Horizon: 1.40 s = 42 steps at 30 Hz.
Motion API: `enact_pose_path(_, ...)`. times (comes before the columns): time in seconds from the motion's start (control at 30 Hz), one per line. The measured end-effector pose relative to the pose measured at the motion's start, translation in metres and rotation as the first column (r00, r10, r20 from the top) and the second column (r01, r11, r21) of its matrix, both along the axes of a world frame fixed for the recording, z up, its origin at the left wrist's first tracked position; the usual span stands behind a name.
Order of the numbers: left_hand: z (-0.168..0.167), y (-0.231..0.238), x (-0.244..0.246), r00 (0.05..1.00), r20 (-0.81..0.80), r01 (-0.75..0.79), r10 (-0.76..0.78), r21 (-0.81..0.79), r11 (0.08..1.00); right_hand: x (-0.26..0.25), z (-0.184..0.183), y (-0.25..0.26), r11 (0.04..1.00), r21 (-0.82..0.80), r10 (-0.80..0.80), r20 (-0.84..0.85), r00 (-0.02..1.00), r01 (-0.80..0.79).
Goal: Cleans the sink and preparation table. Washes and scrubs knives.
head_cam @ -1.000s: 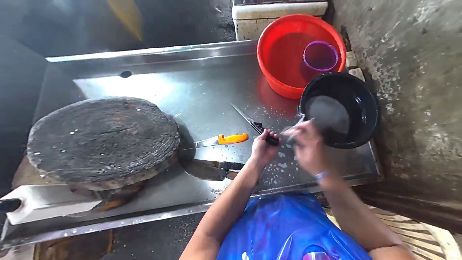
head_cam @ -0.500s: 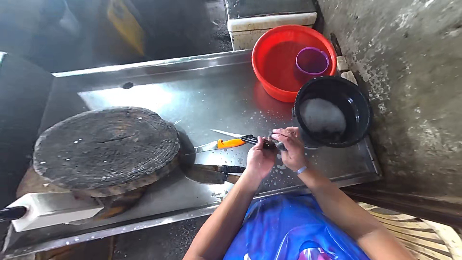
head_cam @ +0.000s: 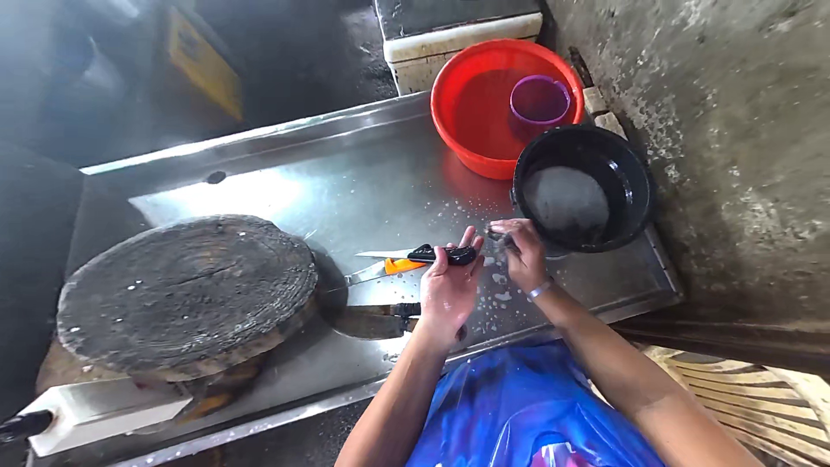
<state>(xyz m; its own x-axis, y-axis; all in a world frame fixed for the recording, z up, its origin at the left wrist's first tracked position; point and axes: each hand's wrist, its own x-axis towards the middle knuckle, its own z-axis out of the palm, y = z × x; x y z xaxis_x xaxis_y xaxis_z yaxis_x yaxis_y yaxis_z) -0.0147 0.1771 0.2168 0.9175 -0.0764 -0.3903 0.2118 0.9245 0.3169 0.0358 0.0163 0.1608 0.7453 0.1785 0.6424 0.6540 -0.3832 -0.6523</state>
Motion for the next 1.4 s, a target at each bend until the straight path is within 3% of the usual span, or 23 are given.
enact_pose_path(0.1, 0.008, -0.01, -0.007, 0.994, -0.103, 0.031, -0.023, 0.072, 0.997, -0.016, 0.032, 0.021, 0.992, 0.027, 0.118, 0.134, 0.984, -0.123)
enact_pose_path(0.17, 0.008, -0.016, -0.01, 0.986, -0.162, 0.062, -0.042, 0.124, 0.99, -0.019, 0.021, 0.029, 0.975, -0.058, 0.222, 0.157, 0.962, -0.215)
enact_pose_path(0.23, -0.011, -0.011, -0.006, 0.99, -0.123, 0.075, -0.063, 0.094, 0.993, -0.017, -0.007, 0.015, 0.977, -0.068, 0.204, 0.049, 0.978, -0.2)
enact_pose_path(0.33, -0.028, -0.007, -0.006, 0.982, -0.18, 0.074, -0.058, 0.086, 0.994, -0.039, -0.01, 0.011, 0.98, -0.025, 0.193, -0.126, 0.973, -0.198)
enact_pose_path(0.4, -0.03, -0.006, -0.013, 0.968, -0.229, 0.123, -0.1, 0.089, 0.988, -0.054, -0.006, 0.017, 0.963, -0.043, 0.256, -0.145, 0.956, -0.264)
enact_pose_path(0.53, -0.041, -0.012, -0.019, 0.957, -0.254, 0.156, -0.137, 0.055, 0.986, -0.052, -0.012, 0.026, 0.967, -0.11, 0.2, -0.237, 0.951, -0.231)
enact_pose_path(0.63, -0.047, -0.007, -0.019, 0.95, -0.26, 0.176, -0.171, -0.004, 0.984, -0.066, -0.011, 0.021, 0.935, -0.104, 0.302, -0.259, 0.917, -0.338)
enact_pose_path(0.73, -0.049, -0.016, -0.018, 0.949, -0.283, 0.147, -0.138, 0.013, 0.989, -0.054, -0.018, 0.021, 0.972, -0.069, 0.185, -0.364, 0.913, -0.225)
enact_pose_path(0.87, -0.055, -0.004, -0.018, 0.95, -0.272, 0.164, -0.152, 0.024, 0.986, -0.071, -0.016, 0.018, 0.934, -0.079, 0.304, -0.339, 0.89, -0.349)
enact_pose_path(1.0, -0.057, -0.013, -0.017, 0.949, -0.283, 0.154, -0.141, 0.024, 0.988, -0.056, -0.022, 0.024, 0.951, -0.109, 0.234, -0.352, 0.906, -0.288)
enact_pose_path(1.07, -0.064, -0.004, -0.015, 0.938, -0.304, 0.19, -0.17, 0.036, 0.981, -0.069, -0.022, 0.006, 0.91, -0.097, 0.345, -0.363, 0.866, -0.403)
enact_pose_path(1.13, -0.064, 0.002, -0.013, 0.927, -0.314, 0.221, -0.208, 0.007, 0.975, -0.08, -0.014, -0.02, 0.915, -0.046, 0.357, -0.371, 0.857, -0.401)
enact_pose_path(1.23, -0.053, -0.003, -0.014, 0.917, -0.24, 0.312, -0.32, -0.07, 0.947, -0.072, 0.004, -0.028, 0.959, -0.073, 0.256, -0.19, 0.948, -0.274)
enact_pose_path(1.33, -0.038, -0.018, -0.013, 0.907, -0.247, 0.336, -0.342, -0.069, 0.939, -0.055, -0.019, -0.017, 0.932, -0.172, 0.333, 0.062, 0.941, -0.318)
enact_pose_path(1.4, -0.045, -0.019, -0.01, 0.931, -0.245, 0.261, -0.27, -0.071, 0.963, -0.047, -0.037, -0.026, 0.955, -0.1, 0.283, 0.033, 0.959, -0.278)
